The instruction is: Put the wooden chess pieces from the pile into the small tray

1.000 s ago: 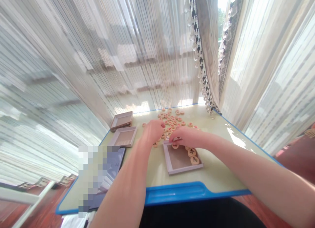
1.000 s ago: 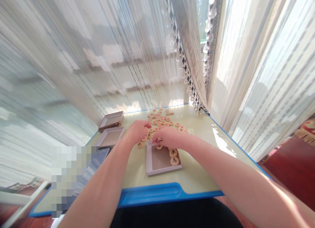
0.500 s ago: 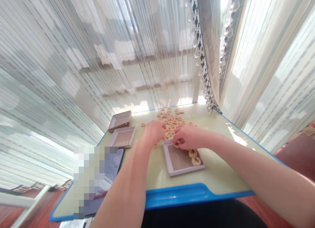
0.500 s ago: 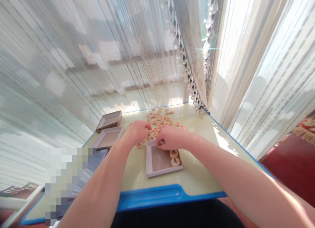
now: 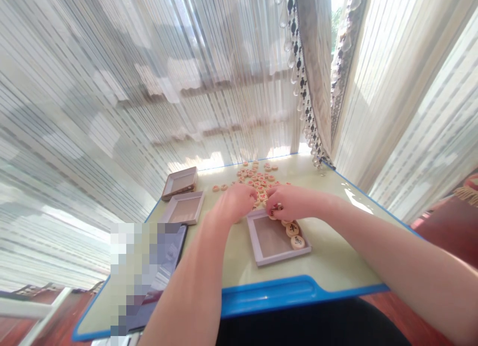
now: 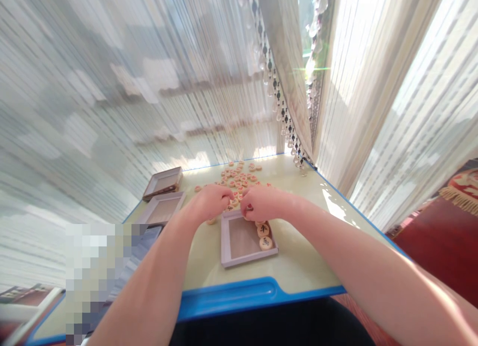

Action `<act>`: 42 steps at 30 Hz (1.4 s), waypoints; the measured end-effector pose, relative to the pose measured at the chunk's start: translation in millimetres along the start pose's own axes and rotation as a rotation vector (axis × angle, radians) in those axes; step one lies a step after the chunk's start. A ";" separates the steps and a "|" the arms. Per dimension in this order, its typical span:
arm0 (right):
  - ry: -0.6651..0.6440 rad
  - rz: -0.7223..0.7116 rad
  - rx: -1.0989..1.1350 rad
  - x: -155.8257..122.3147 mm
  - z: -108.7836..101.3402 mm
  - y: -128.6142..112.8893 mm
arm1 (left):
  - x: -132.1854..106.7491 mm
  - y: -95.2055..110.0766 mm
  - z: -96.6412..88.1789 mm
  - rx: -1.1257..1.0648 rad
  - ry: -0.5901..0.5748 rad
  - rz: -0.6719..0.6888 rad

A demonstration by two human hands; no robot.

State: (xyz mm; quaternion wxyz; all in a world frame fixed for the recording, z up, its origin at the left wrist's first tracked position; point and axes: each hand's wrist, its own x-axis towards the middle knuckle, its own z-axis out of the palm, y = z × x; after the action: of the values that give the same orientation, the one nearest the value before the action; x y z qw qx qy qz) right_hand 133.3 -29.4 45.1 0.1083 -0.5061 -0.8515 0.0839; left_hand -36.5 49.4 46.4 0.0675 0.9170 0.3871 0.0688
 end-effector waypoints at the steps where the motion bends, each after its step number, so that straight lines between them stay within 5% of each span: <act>1: -0.003 -0.001 0.005 0.5 -0.1 0.3 | -0.1 0.4 -0.4 0.003 0.004 -0.001; 7: 0.062 0.074 0.009 -1.9 -8.0 11.3 | -5.8 10.9 -6.0 -0.052 -0.020 0.057; 16: -0.057 0.167 -0.003 -7.1 -19.1 19.8 | -6.5 23.9 -3.0 0.000 -0.087 0.208; 42: -0.065 0.254 -0.052 -0.3 -9.7 33.3 | -6.3 32.8 1.7 0.086 -0.108 0.261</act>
State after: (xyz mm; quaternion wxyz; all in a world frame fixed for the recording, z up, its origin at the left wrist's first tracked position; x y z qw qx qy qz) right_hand 164.1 -13.5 46.0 0.0556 -0.6094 -0.7856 0.0911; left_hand -17.6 22.1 50.1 0.0395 0.9639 0.2631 0.0110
